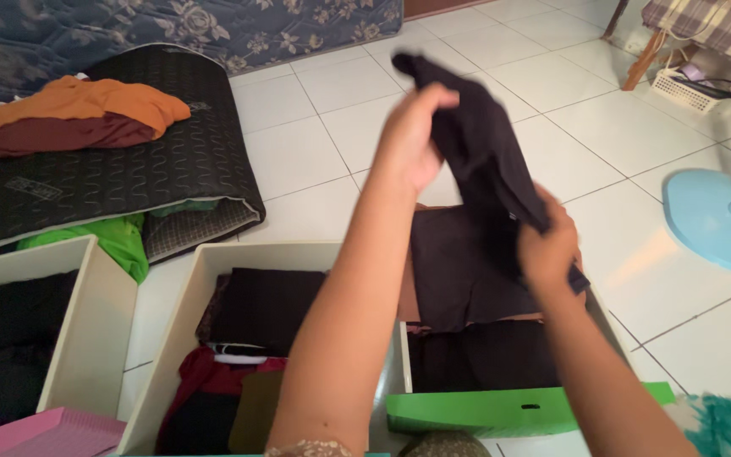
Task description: The person sits on the floor and removes folded clothes from a teal storage box, placing them into a green storage box. After emptying the teal box, the person wipes its interior with a white cloth.
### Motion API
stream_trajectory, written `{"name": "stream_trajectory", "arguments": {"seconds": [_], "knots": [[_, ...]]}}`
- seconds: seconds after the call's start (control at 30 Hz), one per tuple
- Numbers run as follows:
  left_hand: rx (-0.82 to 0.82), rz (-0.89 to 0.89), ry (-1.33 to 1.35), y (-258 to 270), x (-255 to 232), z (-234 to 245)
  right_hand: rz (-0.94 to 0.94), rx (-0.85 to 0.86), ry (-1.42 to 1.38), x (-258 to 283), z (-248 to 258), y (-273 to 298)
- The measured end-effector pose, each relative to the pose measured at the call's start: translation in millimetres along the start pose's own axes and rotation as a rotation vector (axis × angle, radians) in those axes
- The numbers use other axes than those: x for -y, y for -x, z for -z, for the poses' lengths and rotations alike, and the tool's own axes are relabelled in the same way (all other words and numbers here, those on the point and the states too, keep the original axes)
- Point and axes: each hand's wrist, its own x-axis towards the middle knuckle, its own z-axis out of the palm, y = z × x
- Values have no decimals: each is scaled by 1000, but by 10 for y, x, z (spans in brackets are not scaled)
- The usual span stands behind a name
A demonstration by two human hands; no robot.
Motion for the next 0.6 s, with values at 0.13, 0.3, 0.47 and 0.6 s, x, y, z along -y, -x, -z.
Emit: {"name": "stream_trajectory", "arguments": {"seconds": [0.13,0.3,0.47,0.6], "knots": [[63,-129,-85,-63,-379,-415,-227,95,-131,223,-383,90],[-115,-167,-324,-88,-458,-734,-583,246,-371,295,-808,333],[-67,-82,-231,-376,41,-582,-818,145,-462,-72,-760,322],[79,20,2,-639,780,55,-918,2,-629,-616,-304,181]]}}
